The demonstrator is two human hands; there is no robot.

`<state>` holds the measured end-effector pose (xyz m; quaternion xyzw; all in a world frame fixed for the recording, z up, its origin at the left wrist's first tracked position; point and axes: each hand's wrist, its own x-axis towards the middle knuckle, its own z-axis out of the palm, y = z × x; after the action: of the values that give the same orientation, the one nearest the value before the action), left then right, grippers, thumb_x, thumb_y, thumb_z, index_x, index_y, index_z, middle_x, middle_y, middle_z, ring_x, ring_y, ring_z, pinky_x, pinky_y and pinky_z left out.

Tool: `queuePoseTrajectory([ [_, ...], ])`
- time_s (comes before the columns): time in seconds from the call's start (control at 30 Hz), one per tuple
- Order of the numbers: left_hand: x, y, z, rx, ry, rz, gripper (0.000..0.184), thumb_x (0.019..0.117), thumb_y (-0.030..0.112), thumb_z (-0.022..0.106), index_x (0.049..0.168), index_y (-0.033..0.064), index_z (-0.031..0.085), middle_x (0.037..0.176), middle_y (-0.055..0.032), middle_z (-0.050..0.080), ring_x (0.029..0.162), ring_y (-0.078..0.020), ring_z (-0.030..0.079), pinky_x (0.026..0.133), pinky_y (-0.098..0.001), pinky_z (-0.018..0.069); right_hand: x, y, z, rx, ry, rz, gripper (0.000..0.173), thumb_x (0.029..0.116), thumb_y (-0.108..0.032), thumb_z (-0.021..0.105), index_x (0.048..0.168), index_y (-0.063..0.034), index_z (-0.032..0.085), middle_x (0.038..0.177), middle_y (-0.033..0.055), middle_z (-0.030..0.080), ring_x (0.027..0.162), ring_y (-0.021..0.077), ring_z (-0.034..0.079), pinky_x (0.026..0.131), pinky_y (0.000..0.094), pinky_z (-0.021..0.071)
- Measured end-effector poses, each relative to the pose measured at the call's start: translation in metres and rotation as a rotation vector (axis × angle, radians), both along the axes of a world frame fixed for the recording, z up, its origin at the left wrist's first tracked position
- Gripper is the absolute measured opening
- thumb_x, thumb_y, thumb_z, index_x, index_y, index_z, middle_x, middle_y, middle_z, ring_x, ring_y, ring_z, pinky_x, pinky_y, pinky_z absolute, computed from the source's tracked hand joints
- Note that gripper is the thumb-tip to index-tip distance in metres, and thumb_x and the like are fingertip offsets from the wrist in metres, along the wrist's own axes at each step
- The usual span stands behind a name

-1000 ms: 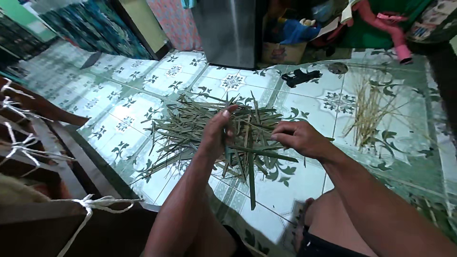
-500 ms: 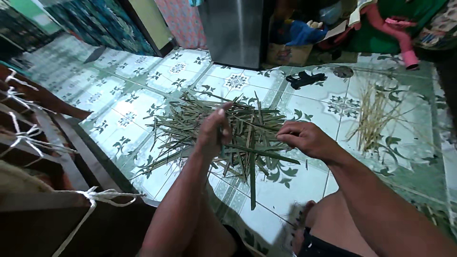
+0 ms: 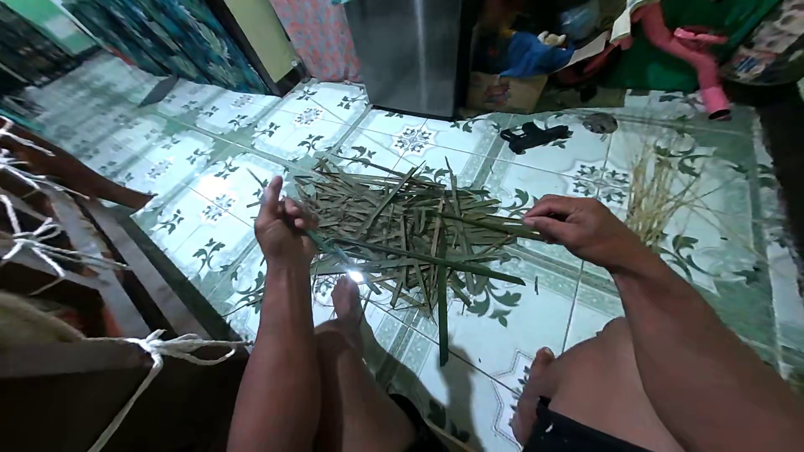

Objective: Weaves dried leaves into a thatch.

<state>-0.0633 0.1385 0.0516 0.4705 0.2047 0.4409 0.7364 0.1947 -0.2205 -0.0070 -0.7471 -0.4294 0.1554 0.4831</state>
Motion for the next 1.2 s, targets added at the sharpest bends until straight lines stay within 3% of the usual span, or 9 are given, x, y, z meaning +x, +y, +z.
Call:
queuePoseTrajectory([
  [0.07, 0.001, -0.002, -0.003, 0.002, 0.041, 0.054, 0.034, 0.1107, 0.043, 0.030, 0.103, 0.0296, 0.060, 0.054, 0.0140, 0.047, 0.043, 0.0002, 0.045, 0.045, -0.0174, 0.0436, -0.001, 0.003, 0.000, -0.014, 0.013, -0.052, 0.014, 0.0984, -0.015, 0.063, 0.098, -0.0040, 0.072, 0.087, 0.0013, 0.063, 0.065, 0.0035, 0.055, 0.060, 0.0222, 0.0493],
  [0.13, 0.009, -0.021, -0.013, 0.101, 0.150, -0.068, 0.034, 0.1100, 0.041, 0.032, 0.124, 0.0256, 0.058, 0.060, 0.0127, 0.050, 0.045, 0.0008, 0.047, 0.044, -0.0168, 0.0453, -0.007, 0.012, 0.000, -0.022, 0.035, -0.065, 0.014, 0.0986, -0.015, 0.064, 0.099, -0.0039, 0.073, 0.089, 0.0029, 0.065, 0.066, 0.0056, 0.057, 0.061, 0.0248, 0.0517],
  [0.3, 0.050, -0.114, -0.033, 0.234, 0.497, -0.753, 0.049, 0.1077, 0.021, 0.047, 0.156, 0.0167, 0.037, 0.070, -0.0002, 0.057, 0.053, -0.0077, 0.054, 0.049, -0.0226, 0.0488, -0.036, 0.044, -0.001, -0.002, 0.030, 0.074, 0.016, 0.0985, -0.016, 0.063, 0.100, -0.0028, 0.073, 0.092, 0.0040, 0.065, 0.072, 0.0057, 0.060, 0.067, 0.0237, 0.0538],
  [0.37, 0.061, -0.131, -0.032, 0.204, 0.491, -0.887, 0.045, 0.1075, 0.018, 0.047, 0.152, 0.0124, 0.045, 0.067, 0.0002, 0.056, 0.050, -0.0063, 0.051, 0.047, -0.0202, 0.0458, -0.043, 0.049, -0.001, 0.031, 0.020, 0.126, 0.017, 0.0977, -0.016, 0.062, 0.099, -0.0033, 0.074, 0.091, 0.0026, 0.065, 0.071, 0.0035, 0.059, 0.066, 0.0211, 0.0527],
  [0.47, 0.061, -0.112, -0.018, 0.172, 0.396, -0.780, 0.036, 0.1068, 0.023, 0.045, 0.136, 0.0081, 0.059, 0.063, 0.0059, 0.053, 0.047, -0.0020, 0.048, 0.045, -0.0173, 0.0442, -0.038, 0.043, -0.001, 0.025, 0.030, 0.134, 0.016, 0.0983, -0.018, 0.063, 0.099, -0.0045, 0.073, 0.089, 0.0013, 0.064, 0.068, 0.0026, 0.058, 0.063, 0.0206, 0.0521],
  [0.67, 0.036, -0.042, -0.016, -0.042, 0.016, -0.547, 0.036, 0.1055, 0.042, 0.047, 0.132, 0.0220, 0.059, 0.056, 0.0092, 0.049, 0.042, -0.0021, 0.047, 0.043, -0.0192, 0.0471, -0.013, 0.018, -0.001, -0.089, 0.027, 0.167, 0.019, 0.1018, -0.020, 0.060, 0.101, -0.0069, 0.073, 0.090, 0.0003, 0.065, 0.066, 0.0023, 0.056, 0.061, 0.0204, 0.0502],
  [0.8, 0.050, -0.075, -0.024, 0.015, 0.147, -0.675, 0.041, 0.1027, 0.043, 0.052, 0.138, 0.0228, 0.055, 0.057, 0.0083, 0.049, 0.042, -0.0022, 0.047, 0.042, -0.0184, 0.0447, -0.023, 0.025, -0.002, -0.030, 0.040, 0.207, 0.021, 0.1017, -0.021, 0.058, 0.100, -0.0057, 0.074, 0.088, -0.0001, 0.063, 0.066, 0.0010, 0.056, 0.062, 0.0184, 0.0502],
  [0.93, 0.068, -0.117, -0.022, 0.115, 0.334, -0.869, 0.040, 0.1053, 0.023, 0.045, 0.141, 0.0101, 0.057, 0.063, 0.0056, 0.054, 0.046, -0.0030, 0.049, 0.044, -0.0185, 0.0446, -0.027, 0.029, -0.001, 0.024, 0.039, 0.245, 0.022, 0.1024, -0.021, 0.057, 0.098, -0.0058, 0.073, 0.086, -0.0018, 0.061, 0.066, -0.0010, 0.054, 0.061, 0.0160, 0.0483],
  [1.2, 0.044, -0.080, -0.017, 0.036, 0.090, -0.736, 0.042, 0.1033, 0.045, 0.050, 0.139, 0.0226, 0.058, 0.054, 0.0086, 0.049, 0.041, -0.0019, 0.047, 0.042, -0.0183, 0.0444, -0.017, 0.014, -0.002, -0.012, -0.017, 0.295, 0.024, 0.1020, -0.020, 0.055, 0.100, -0.0064, 0.074, 0.087, -0.0024, 0.062, 0.068, -0.0020, 0.052, 0.062, 0.0152, 0.0455],
])
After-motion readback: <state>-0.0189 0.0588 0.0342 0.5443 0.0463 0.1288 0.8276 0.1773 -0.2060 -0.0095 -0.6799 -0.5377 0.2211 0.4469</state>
